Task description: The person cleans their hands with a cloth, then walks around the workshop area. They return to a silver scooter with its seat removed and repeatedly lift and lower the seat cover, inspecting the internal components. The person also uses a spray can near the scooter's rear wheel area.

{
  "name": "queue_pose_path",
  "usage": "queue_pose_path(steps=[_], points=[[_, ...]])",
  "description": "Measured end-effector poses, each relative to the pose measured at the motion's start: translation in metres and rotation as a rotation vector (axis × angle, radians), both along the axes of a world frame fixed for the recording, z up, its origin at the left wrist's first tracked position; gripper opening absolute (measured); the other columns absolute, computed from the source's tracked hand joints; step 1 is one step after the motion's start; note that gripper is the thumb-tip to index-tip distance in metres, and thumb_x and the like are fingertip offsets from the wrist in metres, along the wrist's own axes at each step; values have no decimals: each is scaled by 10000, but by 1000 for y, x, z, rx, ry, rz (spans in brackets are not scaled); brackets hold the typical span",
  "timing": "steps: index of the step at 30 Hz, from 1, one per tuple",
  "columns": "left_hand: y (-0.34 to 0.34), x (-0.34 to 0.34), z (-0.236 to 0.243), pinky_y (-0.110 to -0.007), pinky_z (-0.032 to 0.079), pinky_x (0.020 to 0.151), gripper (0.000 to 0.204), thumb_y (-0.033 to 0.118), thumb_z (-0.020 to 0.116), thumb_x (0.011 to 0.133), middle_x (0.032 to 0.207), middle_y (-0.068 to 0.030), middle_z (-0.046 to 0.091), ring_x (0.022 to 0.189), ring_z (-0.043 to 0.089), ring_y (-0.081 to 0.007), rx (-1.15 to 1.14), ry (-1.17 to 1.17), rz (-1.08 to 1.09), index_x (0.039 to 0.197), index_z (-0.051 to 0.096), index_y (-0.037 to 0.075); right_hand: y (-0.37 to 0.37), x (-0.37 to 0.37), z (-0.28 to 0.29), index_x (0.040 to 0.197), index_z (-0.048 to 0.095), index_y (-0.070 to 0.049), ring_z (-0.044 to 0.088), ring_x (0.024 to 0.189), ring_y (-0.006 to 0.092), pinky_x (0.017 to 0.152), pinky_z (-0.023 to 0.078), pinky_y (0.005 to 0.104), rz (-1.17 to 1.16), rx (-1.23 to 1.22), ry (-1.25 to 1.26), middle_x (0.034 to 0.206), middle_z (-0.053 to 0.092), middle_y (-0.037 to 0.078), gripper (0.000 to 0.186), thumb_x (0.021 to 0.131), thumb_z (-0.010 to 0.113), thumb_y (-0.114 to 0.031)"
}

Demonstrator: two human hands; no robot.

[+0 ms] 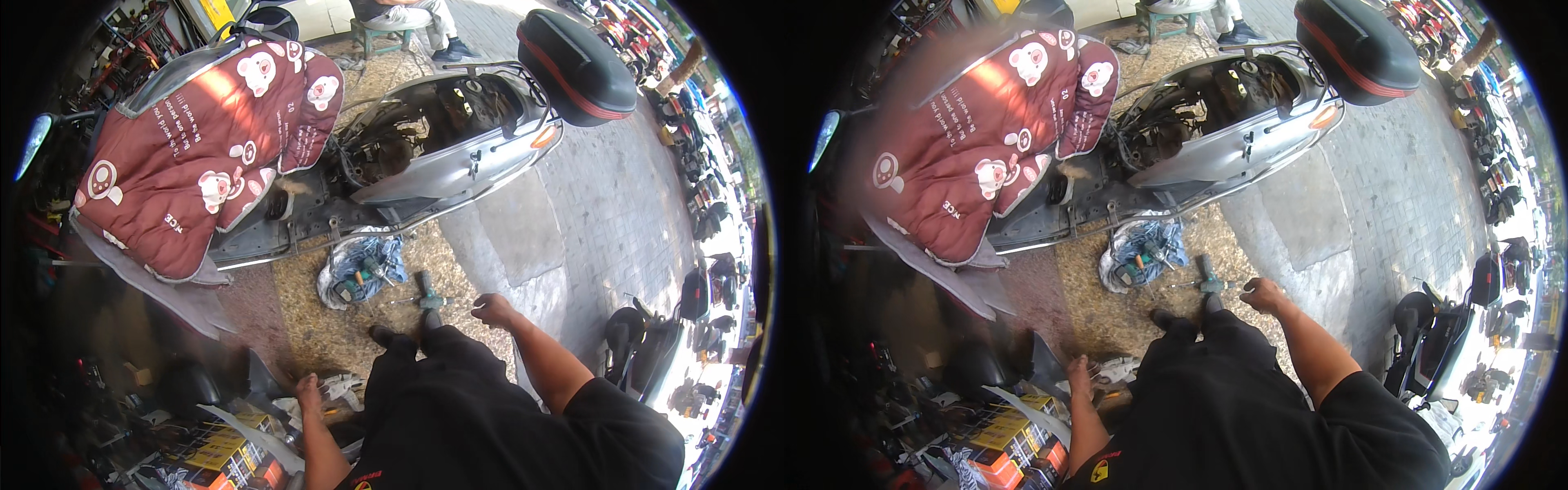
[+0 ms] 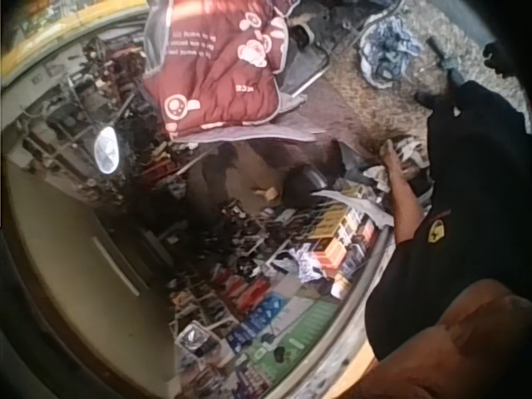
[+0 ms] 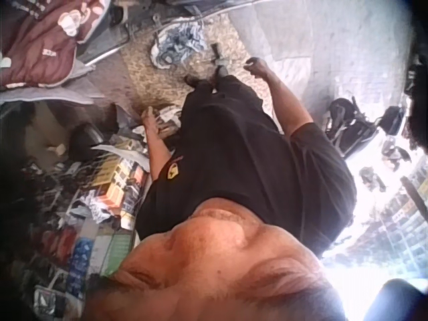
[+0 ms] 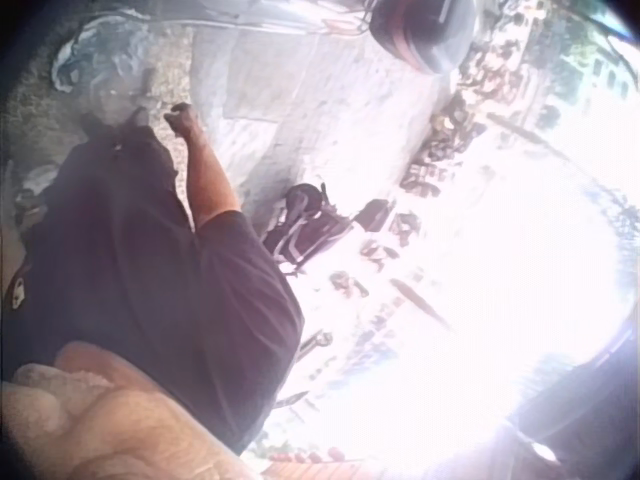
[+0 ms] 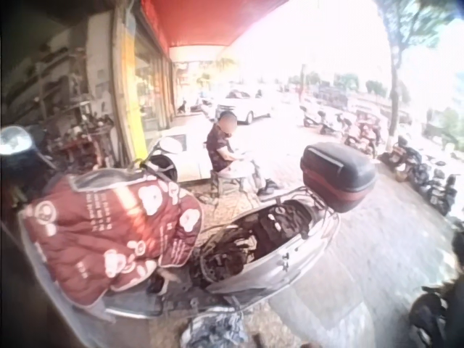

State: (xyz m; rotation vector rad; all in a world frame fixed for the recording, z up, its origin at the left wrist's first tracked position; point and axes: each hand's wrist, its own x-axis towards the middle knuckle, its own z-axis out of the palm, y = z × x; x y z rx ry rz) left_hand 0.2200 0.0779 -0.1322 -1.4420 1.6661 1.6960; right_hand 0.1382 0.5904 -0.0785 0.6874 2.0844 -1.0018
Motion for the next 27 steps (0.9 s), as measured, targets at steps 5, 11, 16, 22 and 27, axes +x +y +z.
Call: queue_pose_path(steps=[5, 11, 16, 22, 27], points=[[16, -5, 15, -367, 503, 598, 286, 324, 570, 903, 885, -60, 602, 725, 608, -191, -19, -24, -83, 1120, 545, 139, 15, 7, -4, 1119, 655, 6, 623, 569, 176, 561, 523, 324, -23, -34, 5, 659, 640, 110, 448, 782, 696, -287], [43, 0, 25, -344, 490, 520, 212, 265, 575, 917, 840, -63, 634, 618, 619, -207, -72, -1, -56, 1060, 596, 109, 38, 12, -11, 1120, 654, 5, 637, 581, 189, 563, 531, 327, -5, -48, 20, 675, 648, 123, 438, 787, 695, -276], [61, 11, 28, -340, 512, 576, 245, 290, 564, 919, 821, -52, 597, 667, 610, -199, -61, -3, -101, 1078, 563, 104, 56, 9, -18, 1120, 657, 1, 654, 608, 199, 582, 546, 330, -5, -65, -1, 712, 663, 135, 436, 779, 695, -269], [84, 23, 22, -342, 510, 579, 239, 270, 559, 931, 872, -69, 618, 670, 616, -211, -58, 31, -31, 1079, 572, 83, 78, -7, -26, 1132, 629, 33, 643, 606, 184, 536, 546, 315, 83, -61, -10, 740, 668, 139, 450, 781, 701, -240], [101, 38, 23, -310, 502, 552, 241, 235, 556, 933, 872, -64, 625, 655, 620, -188, -32, -78, 71, 1082, 595, 50, 86, -25, -33, 1123, 656, -14, 663, 638, 198, 613, 548, 325, 104, -1, -36, 744, 678, 140, 453, 761, 701, -282]])
